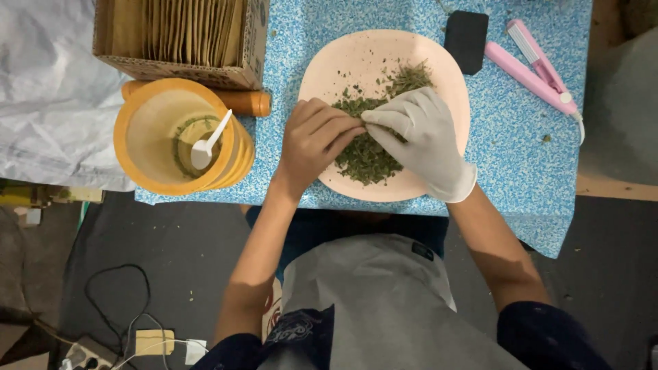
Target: Sorting through dried tea leaves on a plate to remove stems and impurities by hand.
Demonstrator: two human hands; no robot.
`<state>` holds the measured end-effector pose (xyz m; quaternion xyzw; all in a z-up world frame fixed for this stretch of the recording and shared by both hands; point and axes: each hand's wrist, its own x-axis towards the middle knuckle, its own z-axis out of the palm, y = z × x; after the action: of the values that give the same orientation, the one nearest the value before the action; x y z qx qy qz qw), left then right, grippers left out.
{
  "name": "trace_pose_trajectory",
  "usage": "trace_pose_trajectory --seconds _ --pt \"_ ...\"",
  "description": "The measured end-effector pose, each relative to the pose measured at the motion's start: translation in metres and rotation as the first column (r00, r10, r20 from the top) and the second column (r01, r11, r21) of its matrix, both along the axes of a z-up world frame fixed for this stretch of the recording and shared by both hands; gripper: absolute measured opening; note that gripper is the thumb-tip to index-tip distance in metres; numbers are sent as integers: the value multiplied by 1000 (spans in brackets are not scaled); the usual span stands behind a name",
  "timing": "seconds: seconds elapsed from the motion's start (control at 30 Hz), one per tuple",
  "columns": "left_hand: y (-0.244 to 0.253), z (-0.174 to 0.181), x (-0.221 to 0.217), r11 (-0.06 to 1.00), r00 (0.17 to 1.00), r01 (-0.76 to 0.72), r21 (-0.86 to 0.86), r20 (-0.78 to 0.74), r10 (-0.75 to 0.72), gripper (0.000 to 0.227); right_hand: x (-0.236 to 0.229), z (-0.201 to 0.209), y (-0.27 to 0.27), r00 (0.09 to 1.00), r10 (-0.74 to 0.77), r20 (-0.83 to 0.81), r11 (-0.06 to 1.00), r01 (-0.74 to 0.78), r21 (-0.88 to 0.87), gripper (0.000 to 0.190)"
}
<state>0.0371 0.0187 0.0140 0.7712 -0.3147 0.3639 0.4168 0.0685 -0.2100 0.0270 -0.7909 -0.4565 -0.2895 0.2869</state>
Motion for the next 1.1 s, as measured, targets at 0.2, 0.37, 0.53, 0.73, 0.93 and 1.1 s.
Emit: trace_pose_trajectory --seconds 0.2,0.37,0.53,0.73,0.93,1.1 --pt "-3 2 -2 1000 1000 -8 -10 2 8 10 -2 -1 5 1000 -6 27 1000 7 -25 21" --pt "-4 2 -2 999 1000 -17 -34 -1 17 16 -2 1 3 998 -8 58 1000 10 -17 11" --pt "-2 -5 0 1000 1000 9 -19 3 -9 19 -4 0 4 1000 -13 26 1000 12 2 10" --pt "1 -7 0 1000 1000 -9 7 -6 9 34 -3 1 -1 995 -86 -55 995 83 -56 12" --pt "0 -2 -3 1000 1000 -2 -5 -18 2 41 -10 11 -1 992 -75 -97 996 69 -59 7" --pt "1 1 -3 998 998 -38 52 -50 41 19 -17 16 9 999 21 -47 985 -29 -172 34"
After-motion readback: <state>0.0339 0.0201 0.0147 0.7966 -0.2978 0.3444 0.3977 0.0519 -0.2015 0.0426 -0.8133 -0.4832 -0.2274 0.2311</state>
